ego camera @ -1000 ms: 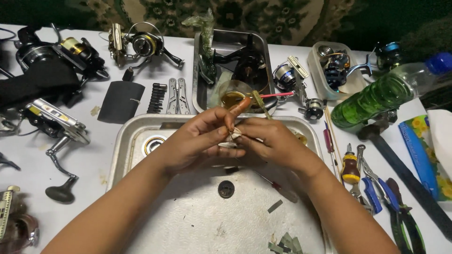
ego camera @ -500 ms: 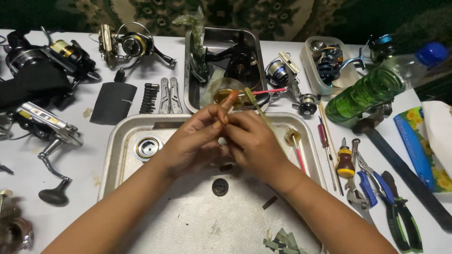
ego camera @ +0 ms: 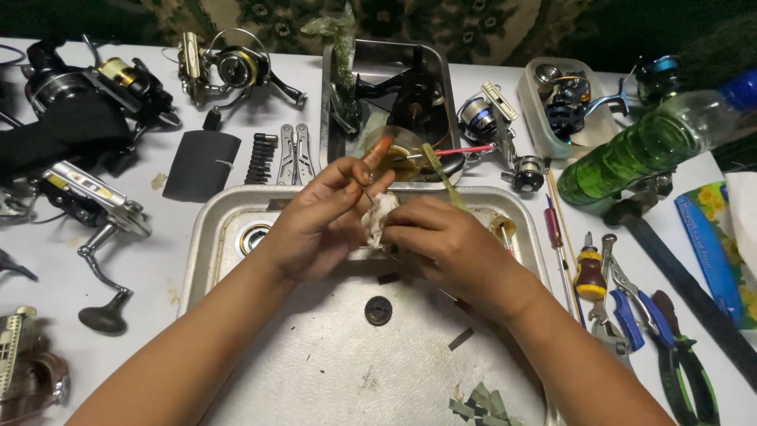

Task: Disassembling and repairing the internal components of a fishing reel using precision tools on a workbench.

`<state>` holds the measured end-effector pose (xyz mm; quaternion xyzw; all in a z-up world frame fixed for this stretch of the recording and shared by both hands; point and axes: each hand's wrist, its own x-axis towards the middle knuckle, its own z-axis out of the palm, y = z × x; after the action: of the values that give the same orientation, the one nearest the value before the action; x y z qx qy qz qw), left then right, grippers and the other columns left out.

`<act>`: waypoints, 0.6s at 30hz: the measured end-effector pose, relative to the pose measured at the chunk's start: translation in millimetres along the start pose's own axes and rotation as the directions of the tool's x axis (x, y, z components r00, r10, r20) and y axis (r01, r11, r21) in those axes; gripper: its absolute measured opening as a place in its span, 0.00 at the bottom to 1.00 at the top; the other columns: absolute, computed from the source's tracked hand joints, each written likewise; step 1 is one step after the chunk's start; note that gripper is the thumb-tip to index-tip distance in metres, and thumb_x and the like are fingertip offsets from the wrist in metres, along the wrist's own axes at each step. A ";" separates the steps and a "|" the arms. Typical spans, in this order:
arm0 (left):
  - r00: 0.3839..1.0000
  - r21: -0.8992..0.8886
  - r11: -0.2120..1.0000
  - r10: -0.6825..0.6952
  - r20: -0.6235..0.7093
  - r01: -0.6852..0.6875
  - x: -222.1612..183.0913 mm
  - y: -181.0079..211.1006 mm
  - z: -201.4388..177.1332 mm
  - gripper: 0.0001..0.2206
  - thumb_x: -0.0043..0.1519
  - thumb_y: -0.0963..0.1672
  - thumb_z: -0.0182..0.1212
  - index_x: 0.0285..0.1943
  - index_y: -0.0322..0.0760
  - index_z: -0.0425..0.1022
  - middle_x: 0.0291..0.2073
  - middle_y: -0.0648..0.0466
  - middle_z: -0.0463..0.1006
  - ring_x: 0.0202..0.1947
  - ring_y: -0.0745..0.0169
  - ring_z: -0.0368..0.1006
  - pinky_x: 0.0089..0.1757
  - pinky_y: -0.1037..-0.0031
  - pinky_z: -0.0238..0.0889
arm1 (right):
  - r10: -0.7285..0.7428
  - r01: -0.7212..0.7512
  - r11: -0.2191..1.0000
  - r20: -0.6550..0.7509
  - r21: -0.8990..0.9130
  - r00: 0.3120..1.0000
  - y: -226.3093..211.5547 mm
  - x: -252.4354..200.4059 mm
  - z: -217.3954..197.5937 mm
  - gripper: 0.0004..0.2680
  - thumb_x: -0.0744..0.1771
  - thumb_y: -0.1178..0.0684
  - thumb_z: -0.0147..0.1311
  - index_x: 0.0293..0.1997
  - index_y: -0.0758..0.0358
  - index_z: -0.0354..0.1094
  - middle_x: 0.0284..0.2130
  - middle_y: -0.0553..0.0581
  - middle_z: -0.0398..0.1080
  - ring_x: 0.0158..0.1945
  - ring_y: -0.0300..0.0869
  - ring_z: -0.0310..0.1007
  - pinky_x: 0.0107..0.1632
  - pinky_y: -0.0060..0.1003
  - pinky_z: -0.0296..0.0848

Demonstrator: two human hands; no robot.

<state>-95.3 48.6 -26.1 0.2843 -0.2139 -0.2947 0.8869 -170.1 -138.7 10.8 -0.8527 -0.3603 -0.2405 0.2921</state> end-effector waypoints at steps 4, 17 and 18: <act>1.000 0.031 1.000 -0.005 0.008 0.005 6.1 -5.2 1.0 0.06 0.66 0.44 0.59 0.45 0.41 0.66 0.77 0.49 0.51 0.74 0.39 0.50 0.60 0.52 0.62 | -0.073 0.073 0.997 -0.083 -0.004 0.994 1.5 -6.1 17.6 0.12 0.71 0.45 0.48 0.44 0.61 0.76 0.42 0.60 0.75 0.47 0.55 0.78 0.51 0.47 0.77; 0.993 -0.126 0.988 -0.076 0.088 0.087 -0.1 12.5 12.0 0.03 0.67 0.40 0.56 0.46 0.43 0.69 0.73 0.47 0.59 0.70 0.38 0.57 0.60 0.47 0.56 | -0.059 0.060 0.997 0.021 -0.046 0.998 16.3 -10.8 3.8 0.08 0.65 0.66 0.61 0.47 0.69 0.75 0.47 0.65 0.75 0.49 0.57 0.76 0.55 0.50 0.76; 0.991 -0.112 0.985 -0.122 0.055 0.128 -1.9 12.2 12.8 0.04 0.67 0.41 0.56 0.47 0.46 0.68 0.73 0.51 0.60 0.67 0.44 0.62 0.51 0.44 0.65 | -0.016 0.020 0.987 0.029 -0.160 0.999 25.0 -16.3 4.3 0.10 0.63 0.67 0.62 0.47 0.70 0.75 0.48 0.67 0.75 0.50 0.59 0.76 0.56 0.51 0.77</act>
<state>-98.8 53.1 -9.3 0.2381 -0.1996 -0.3683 0.8762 -160.6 -157.8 -10.6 -0.8733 -0.3515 -0.2595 0.2156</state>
